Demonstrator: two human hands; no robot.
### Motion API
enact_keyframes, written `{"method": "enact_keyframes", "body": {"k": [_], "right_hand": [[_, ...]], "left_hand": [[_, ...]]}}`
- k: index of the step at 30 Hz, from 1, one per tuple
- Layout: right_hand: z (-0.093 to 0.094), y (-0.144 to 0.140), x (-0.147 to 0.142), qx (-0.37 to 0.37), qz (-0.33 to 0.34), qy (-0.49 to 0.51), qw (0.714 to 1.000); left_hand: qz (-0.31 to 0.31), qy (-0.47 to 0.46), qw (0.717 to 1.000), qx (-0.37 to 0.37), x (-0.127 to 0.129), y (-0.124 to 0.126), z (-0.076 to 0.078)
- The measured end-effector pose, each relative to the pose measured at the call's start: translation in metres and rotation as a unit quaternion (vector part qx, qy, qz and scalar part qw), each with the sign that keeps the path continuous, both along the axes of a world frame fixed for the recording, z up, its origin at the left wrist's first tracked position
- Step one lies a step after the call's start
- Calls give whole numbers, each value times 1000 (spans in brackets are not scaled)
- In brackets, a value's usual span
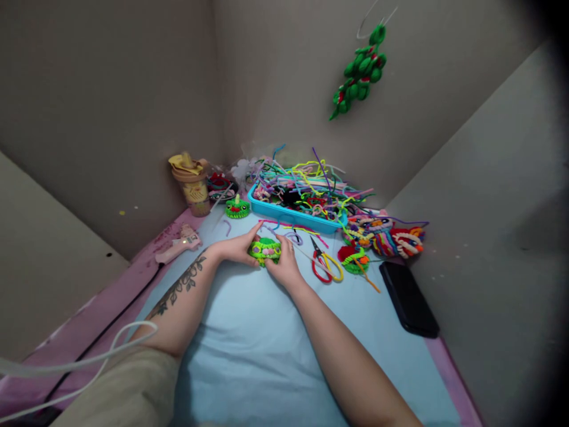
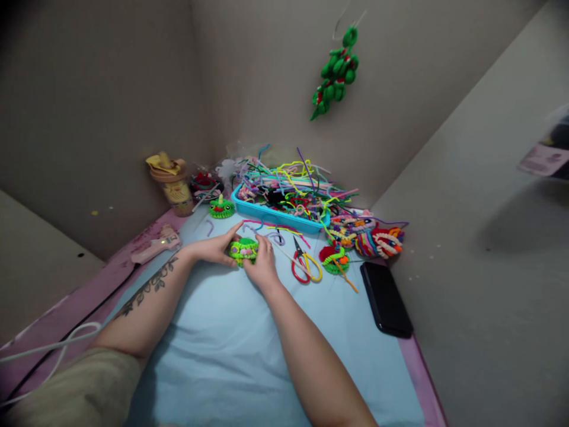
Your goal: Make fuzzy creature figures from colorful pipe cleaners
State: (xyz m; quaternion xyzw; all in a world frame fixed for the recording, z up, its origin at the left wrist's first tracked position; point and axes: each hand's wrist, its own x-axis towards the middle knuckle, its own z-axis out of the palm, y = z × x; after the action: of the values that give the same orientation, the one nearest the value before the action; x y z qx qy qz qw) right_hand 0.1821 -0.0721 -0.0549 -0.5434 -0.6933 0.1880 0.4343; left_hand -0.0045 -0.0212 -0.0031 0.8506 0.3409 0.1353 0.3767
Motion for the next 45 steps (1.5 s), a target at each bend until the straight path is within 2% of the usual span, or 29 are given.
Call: {"method": "enact_keyframes", "body": {"k": [7, 14, 21, 29, 35, 45], "right_hand": [[0, 0, 1, 7, 6, 1, 1000], [1, -1, 1, -3, 8, 3, 1000], [3, -3, 11, -7, 45, 20, 999], [8, -6, 17, 4, 83, 13, 996], [12, -7, 17, 10, 75, 14, 997], [4, -2, 17, -12, 14, 12, 1000]], "left_hand": [[15, -3, 1000, 1, 5, 0, -4], [37, 1, 999, 36, 6, 2, -8], [2, -34, 998, -50, -1, 0, 2], [5, -26, 999, -39, -1, 2, 0], [14, 0, 1000, 1, -1, 4, -5], [30, 7, 999, 39, 1, 6, -10]]}}
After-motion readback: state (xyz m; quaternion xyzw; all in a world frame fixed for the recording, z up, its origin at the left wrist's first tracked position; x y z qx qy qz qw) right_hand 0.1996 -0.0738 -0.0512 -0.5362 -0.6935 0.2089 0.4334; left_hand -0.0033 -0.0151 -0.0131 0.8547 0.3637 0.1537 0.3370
